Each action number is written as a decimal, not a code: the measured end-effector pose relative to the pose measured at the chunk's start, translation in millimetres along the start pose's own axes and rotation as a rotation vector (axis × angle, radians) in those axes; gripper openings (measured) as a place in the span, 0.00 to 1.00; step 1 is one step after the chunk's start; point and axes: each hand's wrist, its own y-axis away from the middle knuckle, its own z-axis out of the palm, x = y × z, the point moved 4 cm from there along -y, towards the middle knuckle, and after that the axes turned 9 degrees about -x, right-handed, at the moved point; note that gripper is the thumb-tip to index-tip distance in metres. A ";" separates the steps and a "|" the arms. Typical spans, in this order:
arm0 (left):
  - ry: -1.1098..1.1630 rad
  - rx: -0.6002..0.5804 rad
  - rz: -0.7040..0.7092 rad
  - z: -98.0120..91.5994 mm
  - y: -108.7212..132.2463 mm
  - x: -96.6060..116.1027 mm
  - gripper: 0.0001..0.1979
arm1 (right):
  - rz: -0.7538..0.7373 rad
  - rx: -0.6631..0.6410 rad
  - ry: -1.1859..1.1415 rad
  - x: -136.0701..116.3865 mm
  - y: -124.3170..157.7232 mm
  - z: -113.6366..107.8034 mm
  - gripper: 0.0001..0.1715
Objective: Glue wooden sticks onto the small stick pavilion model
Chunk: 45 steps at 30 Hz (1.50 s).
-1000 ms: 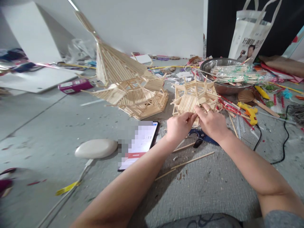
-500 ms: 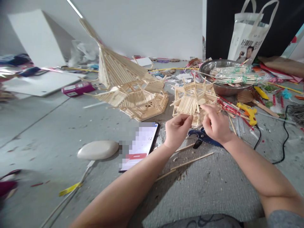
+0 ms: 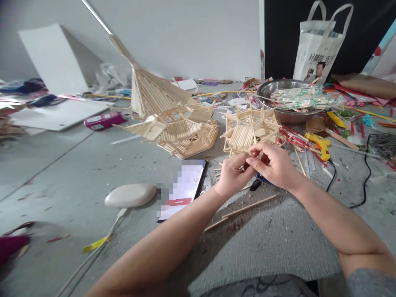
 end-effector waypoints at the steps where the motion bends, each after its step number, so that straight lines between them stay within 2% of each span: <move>1: -0.005 -0.008 -0.005 0.0 0.4 -0.1 0.12 | -0.029 0.001 0.020 -2.0 -0.1 0.0 0.03; 5: 0.109 -0.039 -0.128 0.1 6.1 -5.4 0.08 | -0.034 0.028 -0.042 -3.7 -0.4 1.5 0.02; 7: 0.280 -0.039 -0.231 -0.9 10.4 -8.0 0.06 | 0.003 0.039 -0.121 -2.6 -0.8 4.4 0.02; 10: 0.517 -0.036 -0.345 -3.3 16.7 -7.5 0.09 | 0.045 0.015 -0.215 -3.2 -1.8 10.1 0.06; 14: 0.540 -0.049 -0.423 -8.8 25.1 -6.6 0.09 | 0.067 -0.058 -0.155 -6.8 0.8 9.7 0.12; 17: 0.544 -0.040 -0.484 -11.1 33.1 -12.1 0.09 | 0.142 -0.211 0.219 -2.3 10.8 6.7 0.14; 19: 0.550 -0.010 -0.535 -12.2 38.6 -17.7 0.08 | 0.240 -0.376 0.545 8.7 21.8 8.0 0.15; 21: 0.535 0.013 -0.569 -13.0 42.8 -22.6 0.08 | 0.356 -0.562 0.758 24.2 34.3 12.4 0.16; 24: 0.503 0.023 -0.572 -13.4 46.2 -28.0 0.08 | 0.481 -0.740 0.843 43.8 47.6 20.6 0.16; 29: 0.408 0.053 -0.529 -14.5 49.1 -35.5 0.07 | 0.433 -0.808 0.811 47.2 47.8 25.8 0.14; 32: 0.430 0.087 -0.529 -15.1 49.8 -39.1 0.08 | 0.397 -0.778 0.740 39.5 43.4 16.6 0.12; 36: 0.565 0.115 -0.569 -14.2 48.3 -40.3 0.11 | 0.412 -0.694 0.525 29.9 38.2 -9.7 0.15; 41: 0.586 0.010 -0.444 -14.7 42.9 -25.3 0.11 | 0.448 -0.568 -0.083 21.1 39.8 -42.3 0.17; 45: 0.583 -0.151 -0.354 -11.4 42.1 -11.0 0.12 | 0.475 -0.420 -0.550 18.0 42.8 -46.4 0.14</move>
